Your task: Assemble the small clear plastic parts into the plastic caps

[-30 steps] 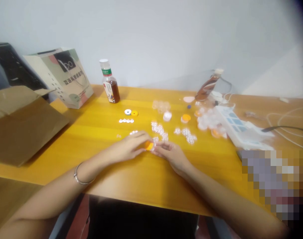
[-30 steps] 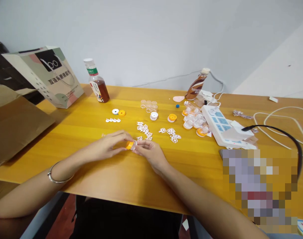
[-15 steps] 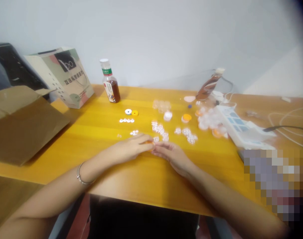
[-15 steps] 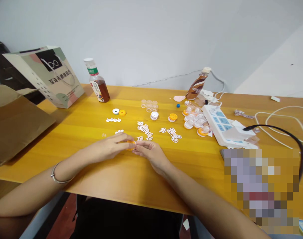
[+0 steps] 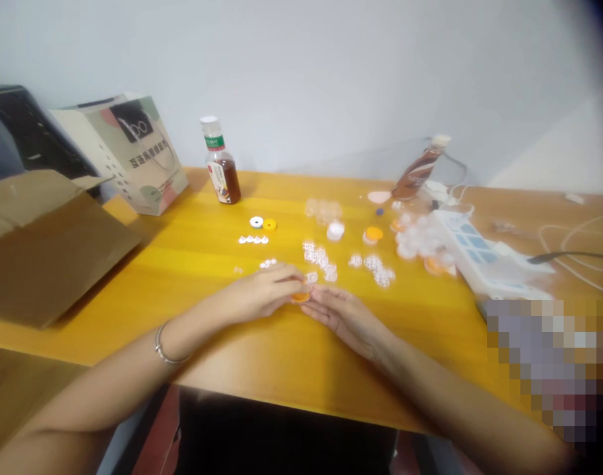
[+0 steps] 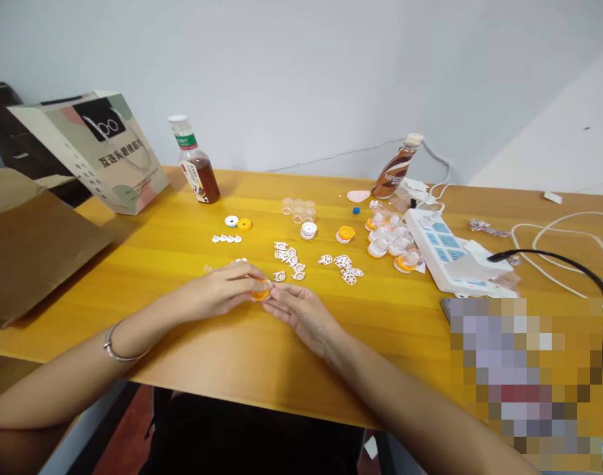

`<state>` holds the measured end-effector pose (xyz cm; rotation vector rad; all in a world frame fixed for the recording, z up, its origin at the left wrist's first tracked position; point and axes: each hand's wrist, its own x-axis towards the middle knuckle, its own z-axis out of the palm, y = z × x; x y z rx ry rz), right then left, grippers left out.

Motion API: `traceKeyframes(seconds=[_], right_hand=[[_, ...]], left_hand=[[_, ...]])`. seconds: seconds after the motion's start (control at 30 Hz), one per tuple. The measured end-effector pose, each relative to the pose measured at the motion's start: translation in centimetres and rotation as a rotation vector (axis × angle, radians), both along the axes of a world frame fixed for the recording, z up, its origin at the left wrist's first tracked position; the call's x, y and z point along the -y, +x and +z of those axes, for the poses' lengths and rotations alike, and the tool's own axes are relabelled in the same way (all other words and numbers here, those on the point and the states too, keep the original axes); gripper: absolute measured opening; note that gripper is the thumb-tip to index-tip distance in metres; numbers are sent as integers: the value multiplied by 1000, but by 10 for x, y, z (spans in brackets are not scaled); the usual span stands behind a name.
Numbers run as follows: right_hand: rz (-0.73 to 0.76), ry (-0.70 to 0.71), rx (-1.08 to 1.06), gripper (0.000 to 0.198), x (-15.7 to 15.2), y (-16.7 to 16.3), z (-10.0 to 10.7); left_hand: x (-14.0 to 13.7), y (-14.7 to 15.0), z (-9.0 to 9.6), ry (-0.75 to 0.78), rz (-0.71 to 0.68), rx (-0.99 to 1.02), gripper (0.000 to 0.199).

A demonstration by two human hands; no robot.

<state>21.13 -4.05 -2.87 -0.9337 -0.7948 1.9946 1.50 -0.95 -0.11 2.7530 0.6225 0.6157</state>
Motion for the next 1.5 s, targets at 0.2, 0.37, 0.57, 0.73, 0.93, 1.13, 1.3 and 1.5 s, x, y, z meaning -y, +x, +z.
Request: traceKeyframes(seconds=[0.2,0.37,0.57,0.73,0.93,1.13,1.3,1.5], right_hand=[[-1,-42,32,21,3,-3,4],[7,-37,54,19,4,-2,6],[-12,-55,51,18,4,-2,5],[25,-59,52,20,5,-2,7],[68,-27,77,21,4,-2,10],[55,-26,125,21,2,-1,5],[37,-25,126,21,3,-2,5],[23,-33,111,17,4,-3,5]], left_hand=[[-1,-4,6,-204,81,51,31],[-5,-5,6,-334,27,102,36],[-7,-5,2,-374,33,128,33],[-8,-5,0,-416,66,166,34],[-8,-5,2,-445,81,180,35],[-10,-2,1,-440,107,129,31],[-11,-3,1,-484,73,123,32],[-11,-3,0,-533,53,140,35]])
